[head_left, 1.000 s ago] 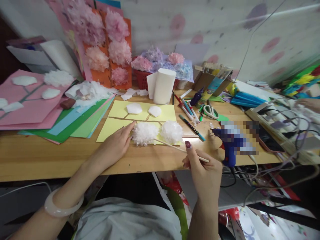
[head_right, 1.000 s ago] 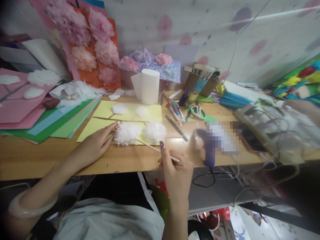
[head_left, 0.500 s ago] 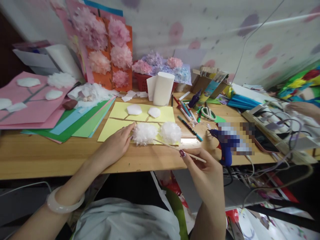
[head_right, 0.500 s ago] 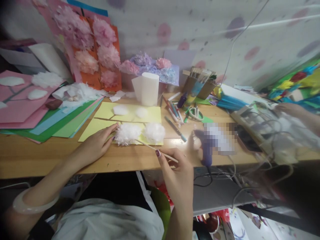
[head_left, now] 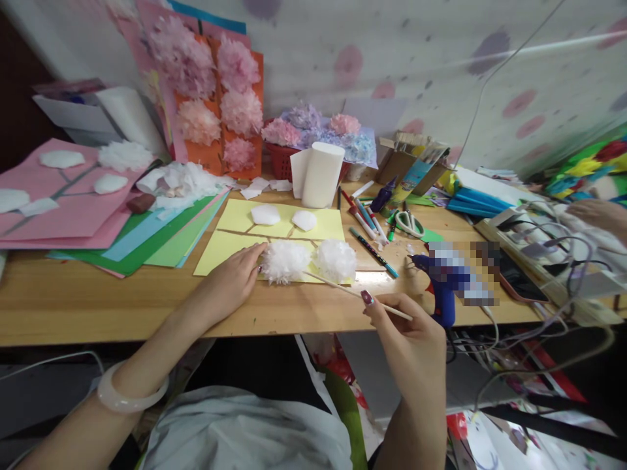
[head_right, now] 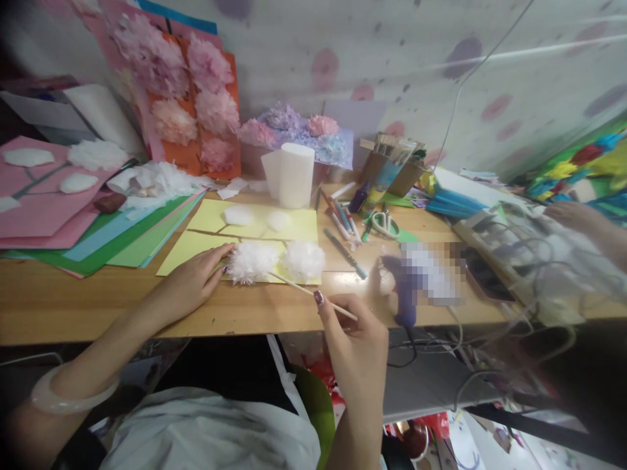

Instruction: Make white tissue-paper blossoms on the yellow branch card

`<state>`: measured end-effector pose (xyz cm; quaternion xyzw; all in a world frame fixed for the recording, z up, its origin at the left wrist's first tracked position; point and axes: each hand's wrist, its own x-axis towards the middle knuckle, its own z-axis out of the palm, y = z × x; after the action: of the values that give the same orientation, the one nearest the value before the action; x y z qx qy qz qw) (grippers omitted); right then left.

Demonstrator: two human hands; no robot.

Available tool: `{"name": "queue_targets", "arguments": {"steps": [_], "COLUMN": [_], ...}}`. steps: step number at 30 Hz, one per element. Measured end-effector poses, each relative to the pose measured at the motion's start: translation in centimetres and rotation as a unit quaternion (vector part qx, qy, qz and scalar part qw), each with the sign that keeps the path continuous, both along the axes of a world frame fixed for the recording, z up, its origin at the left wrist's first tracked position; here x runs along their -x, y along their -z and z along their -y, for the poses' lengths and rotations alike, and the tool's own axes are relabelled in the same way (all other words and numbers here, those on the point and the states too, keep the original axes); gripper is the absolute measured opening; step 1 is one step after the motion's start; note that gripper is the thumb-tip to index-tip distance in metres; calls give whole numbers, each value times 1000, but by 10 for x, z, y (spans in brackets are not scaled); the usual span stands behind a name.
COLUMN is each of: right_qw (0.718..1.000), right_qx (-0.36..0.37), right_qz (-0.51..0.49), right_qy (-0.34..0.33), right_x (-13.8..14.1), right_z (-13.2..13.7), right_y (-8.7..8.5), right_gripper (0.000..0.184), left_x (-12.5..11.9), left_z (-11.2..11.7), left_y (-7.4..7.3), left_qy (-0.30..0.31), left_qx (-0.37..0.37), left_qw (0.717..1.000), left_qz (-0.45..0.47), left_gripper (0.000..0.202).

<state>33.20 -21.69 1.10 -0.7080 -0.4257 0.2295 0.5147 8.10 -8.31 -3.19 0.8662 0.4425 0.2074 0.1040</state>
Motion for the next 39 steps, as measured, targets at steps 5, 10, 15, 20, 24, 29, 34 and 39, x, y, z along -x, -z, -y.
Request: {"name": "queue_targets", "arguments": {"steps": [5, 10, 15, 20, 24, 29, 34, 39], "right_qw": [1000, 998, 997, 996, 995, 996, 996, 995], "right_qx": [-10, -48, -79, -89, -85, -82, -85, -92], "right_qz": [8, -25, -16, 15, 31, 11, 4, -12], "right_qy": [-18, -5, -15, -27, -34, -40, -6, 30], "right_x": [1, 9, 14, 10, 5, -1, -1, 0], "right_z": [-2, -3, -2, -1, 1, 5, 9, 10], "right_y": [4, 5, 3, 6, 10, 11, 5, 2], "right_gripper": [25, 24, 23, 23, 21, 17, 20, 24], "left_x": [-6, -32, -55, -59, -55, -54, -55, -54], "left_z": [14, 31, 27, 21, 20, 19, 19, 22], "left_y": [-13, -29, -22, -17, -17, -18, -17, -22], "left_qy": [16, 57, 43, 27, 23, 23, 22, 22], "left_qx": [-92, -205, -186, -183, -188, -183, -173, -146], "left_qw": [992, 968, 979, 982, 982, 983, 985, 988], "left_qz": [87, 136, 68, 19, 14, 8, 2, 37], "left_gripper": [34, 11, 15, 19, 19, 19, 19, 21]}}
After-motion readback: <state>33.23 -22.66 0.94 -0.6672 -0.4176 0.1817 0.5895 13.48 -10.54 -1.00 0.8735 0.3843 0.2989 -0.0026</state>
